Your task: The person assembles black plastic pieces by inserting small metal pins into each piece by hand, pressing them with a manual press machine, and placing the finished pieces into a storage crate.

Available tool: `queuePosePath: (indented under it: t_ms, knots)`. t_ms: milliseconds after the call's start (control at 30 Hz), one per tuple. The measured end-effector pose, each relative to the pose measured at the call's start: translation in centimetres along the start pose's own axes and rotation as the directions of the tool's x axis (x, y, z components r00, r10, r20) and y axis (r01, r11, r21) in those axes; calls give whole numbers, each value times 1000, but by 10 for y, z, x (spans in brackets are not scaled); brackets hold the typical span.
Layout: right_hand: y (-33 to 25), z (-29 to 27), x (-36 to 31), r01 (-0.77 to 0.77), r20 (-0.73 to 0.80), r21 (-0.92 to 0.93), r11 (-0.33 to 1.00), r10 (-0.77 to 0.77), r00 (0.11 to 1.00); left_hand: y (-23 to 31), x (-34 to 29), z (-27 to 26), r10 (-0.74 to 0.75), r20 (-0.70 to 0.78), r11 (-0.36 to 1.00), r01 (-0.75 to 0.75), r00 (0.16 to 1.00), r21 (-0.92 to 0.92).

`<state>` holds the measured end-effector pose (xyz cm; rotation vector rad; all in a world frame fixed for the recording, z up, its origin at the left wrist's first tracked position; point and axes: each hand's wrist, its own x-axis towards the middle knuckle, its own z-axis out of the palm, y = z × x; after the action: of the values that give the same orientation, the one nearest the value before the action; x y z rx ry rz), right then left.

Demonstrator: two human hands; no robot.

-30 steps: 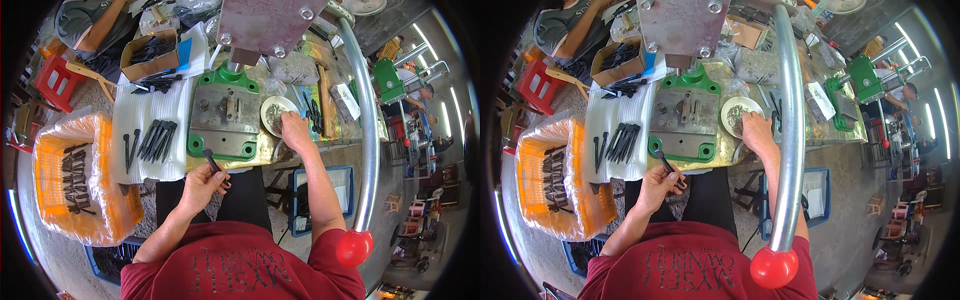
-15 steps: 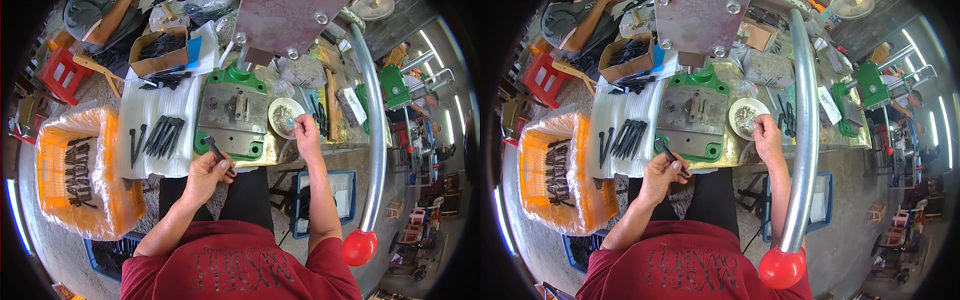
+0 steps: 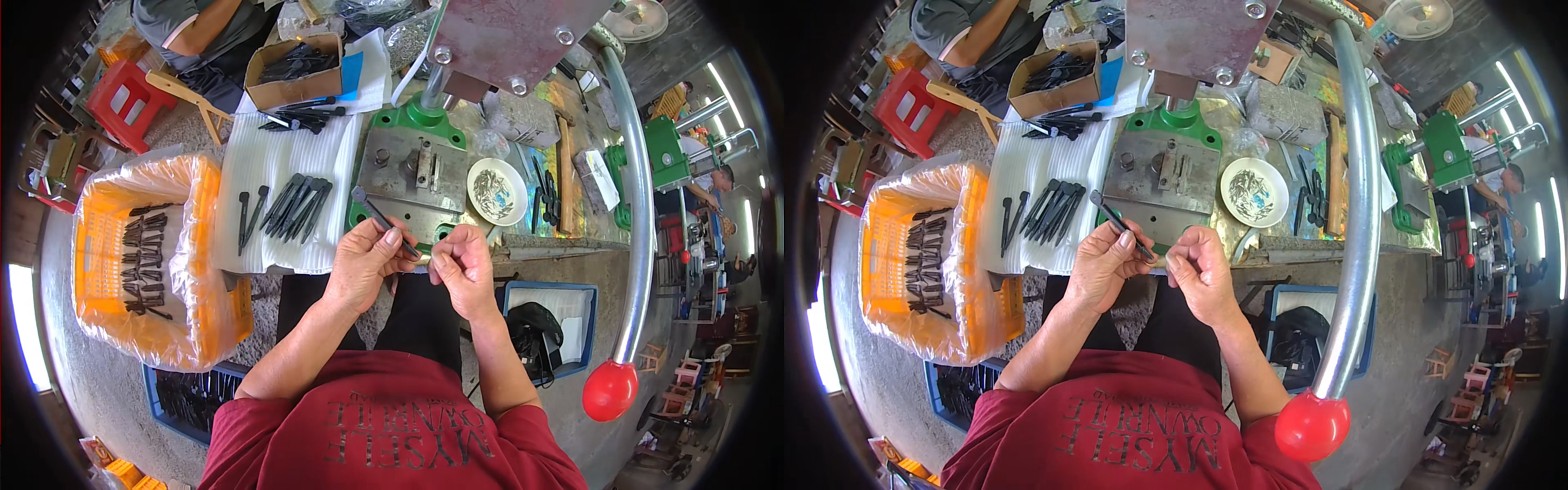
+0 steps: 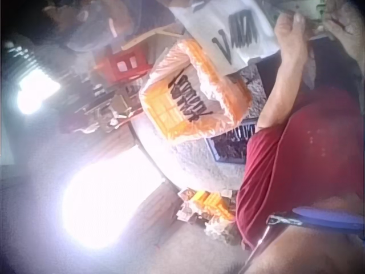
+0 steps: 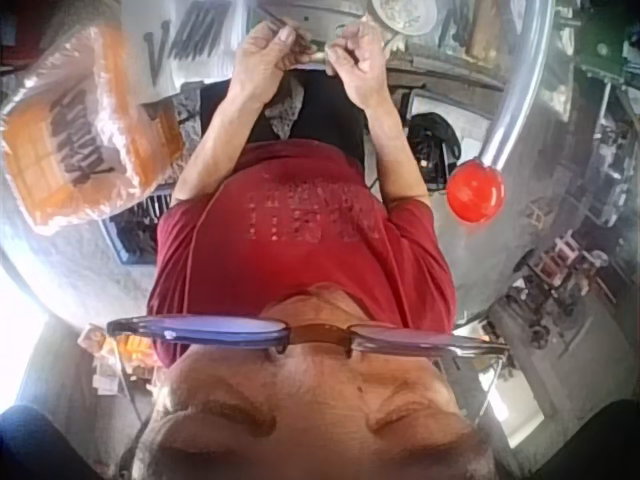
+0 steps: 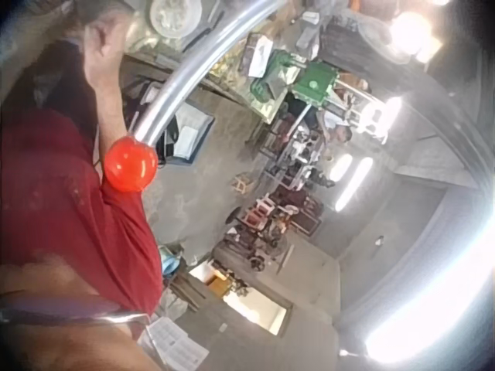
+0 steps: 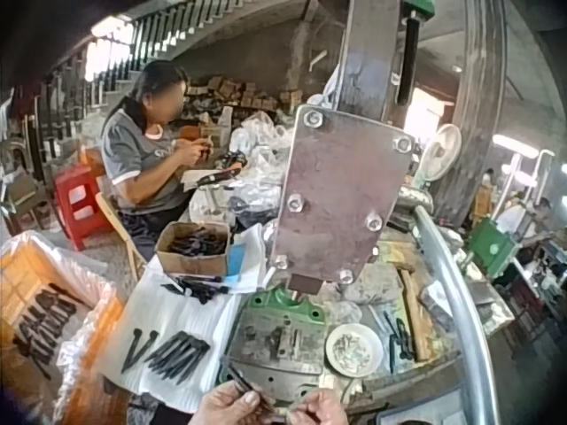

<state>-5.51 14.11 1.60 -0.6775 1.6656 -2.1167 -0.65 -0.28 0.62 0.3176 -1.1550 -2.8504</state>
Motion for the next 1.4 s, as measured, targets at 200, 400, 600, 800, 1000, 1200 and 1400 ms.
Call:
queuePosePath:
  t_ms: [200, 400, 600, 800, 1000, 1200, 1400]
  knots:
    - [3, 12, -3, -56, 7, 78, 995, 56, 998, 1, -4, 0, 16, -4, 998, -16, 1000, -66]
    - [5, 15, -4, -48, 0, 86, 995, 48, 999, 1, -7, -3, 1, -5, 999, -1, 1000, -44]
    - [8, 16, -7, -50, -6, 97, 994, 51, 999, -2, -10, -4, 16, -27, 999, -15, 1000, 42]
    - [13, 18, -10, 0, -74, 55, 999, 4, 997, -4, -10, -1, 107, -8, 970, -102, 994, 219]
    - [17, 20, -6, 6, -161, 114, 993, 13, 987, -10, -6, 0, 65, -73, 994, -58, 995, 98]
    - [20, 21, -4, 24, -223, 68, 997, -8, 975, -8, -7, 2, 108, -94, 990, -98, 990, 99]
    - [20, 21, -4, 22, -199, 95, 995, -3, 980, -2, -1, 3, 127, -66, 989, -121, 990, 84]
